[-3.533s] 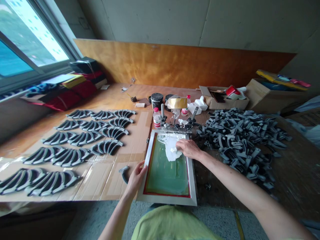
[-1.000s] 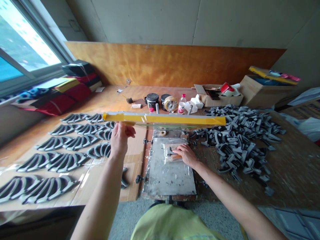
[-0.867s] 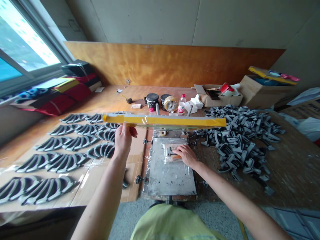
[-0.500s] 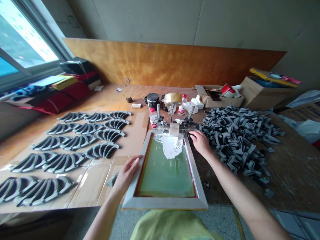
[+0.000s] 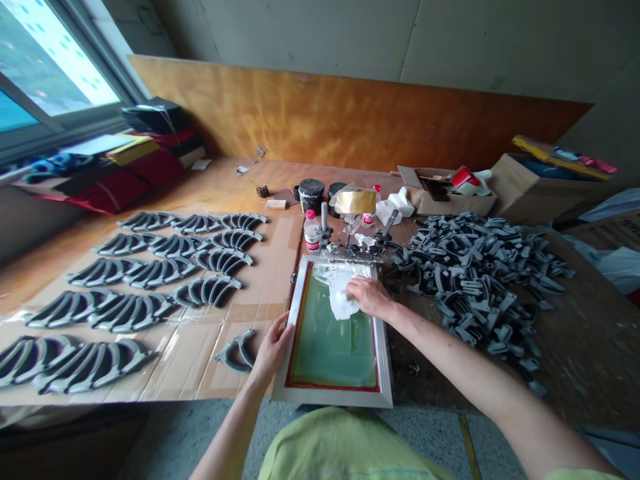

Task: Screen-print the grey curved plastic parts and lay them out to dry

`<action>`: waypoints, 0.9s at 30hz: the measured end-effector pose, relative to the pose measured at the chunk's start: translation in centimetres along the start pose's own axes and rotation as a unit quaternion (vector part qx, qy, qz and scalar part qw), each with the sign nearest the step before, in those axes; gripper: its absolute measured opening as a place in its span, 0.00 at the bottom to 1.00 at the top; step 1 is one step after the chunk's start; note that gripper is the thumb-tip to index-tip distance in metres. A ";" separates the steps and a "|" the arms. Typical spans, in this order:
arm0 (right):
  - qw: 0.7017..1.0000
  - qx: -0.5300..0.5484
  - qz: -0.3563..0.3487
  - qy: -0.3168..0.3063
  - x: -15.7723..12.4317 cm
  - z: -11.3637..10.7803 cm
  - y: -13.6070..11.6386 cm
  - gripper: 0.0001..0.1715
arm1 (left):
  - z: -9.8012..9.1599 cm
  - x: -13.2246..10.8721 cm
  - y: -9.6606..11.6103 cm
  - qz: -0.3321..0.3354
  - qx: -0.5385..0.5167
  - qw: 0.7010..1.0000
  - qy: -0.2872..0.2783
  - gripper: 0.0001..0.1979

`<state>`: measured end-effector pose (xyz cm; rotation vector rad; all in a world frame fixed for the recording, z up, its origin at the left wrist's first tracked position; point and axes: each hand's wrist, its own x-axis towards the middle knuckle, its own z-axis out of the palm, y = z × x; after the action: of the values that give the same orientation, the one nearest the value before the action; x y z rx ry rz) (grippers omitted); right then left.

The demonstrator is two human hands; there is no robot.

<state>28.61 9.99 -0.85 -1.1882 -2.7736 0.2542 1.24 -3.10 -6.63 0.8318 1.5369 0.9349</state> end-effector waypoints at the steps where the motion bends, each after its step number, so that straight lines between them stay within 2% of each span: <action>1: 1.000 0.002 -0.025 -0.007 -0.9 -0.1 -0.2 0.12 | 0.0 0.0 0.0 0.000 0.002 1.000 0.002 0.41; 4: 0.997 0.011 -0.075 -0.033 -2.5 -1.0 -0.3 0.18 | 0.1 -0.1 -0.1 -0.001 0.008 1.000 0.010 0.40; 7: 0.996 0.027 -0.076 -0.041 -2.0 -1.7 0.0 0.15 | 0.1 -0.1 -0.1 0.004 0.013 1.000 0.014 0.39; 10: 0.999 0.017 -0.026 0.038 -1.3 -0.6 -0.3 0.11 | 0.1 -0.2 0.0 0.009 0.019 1.000 0.019 0.38; 13: 0.993 -0.010 -0.043 0.108 -2.4 1.6 -1.1 0.13 | 0.1 -0.4 0.3 0.005 0.013 1.000 0.024 0.39; 15: 0.990 -0.006 -0.076 0.120 -3.6 2.4 -1.3 0.14 | 0.1 -0.5 0.5 0.002 0.006 1.000 0.025 0.39; 17: 0.990 0.015 -0.081 0.115 -4.0 2.0 -1.0 0.14 | 0.0 -0.6 0.6 -0.003 0.004 1.000 0.024 0.39; 19: 0.992 0.044 -0.050 0.111 -3.1 0.7 -0.1 0.16 | 0.0 -0.7 1.0 -0.006 0.007 1.000 0.020 0.39; 22: 0.991 0.067 0.036 0.108 0.6 -1.5 1.5 0.32 | -0.3 -1.2 2.3 -0.003 0.006 1.000 0.001 0.39; 25: 0.991 0.049 0.088 0.088 3.9 -3.1 2.8 0.38 | -0.8 -2.0 4.9 0.002 0.002 1.000 -0.018 0.40; 27: 0.990 0.033 0.095 0.100 4.6 -3.9 3.8 0.39 | -1.3 -2.6 7.2 0.021 0.023 0.999 -0.008 0.36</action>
<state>28.77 16.36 2.42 -1.3805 -2.4656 0.2279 0.54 -2.35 1.03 0.9059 1.5370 0.9247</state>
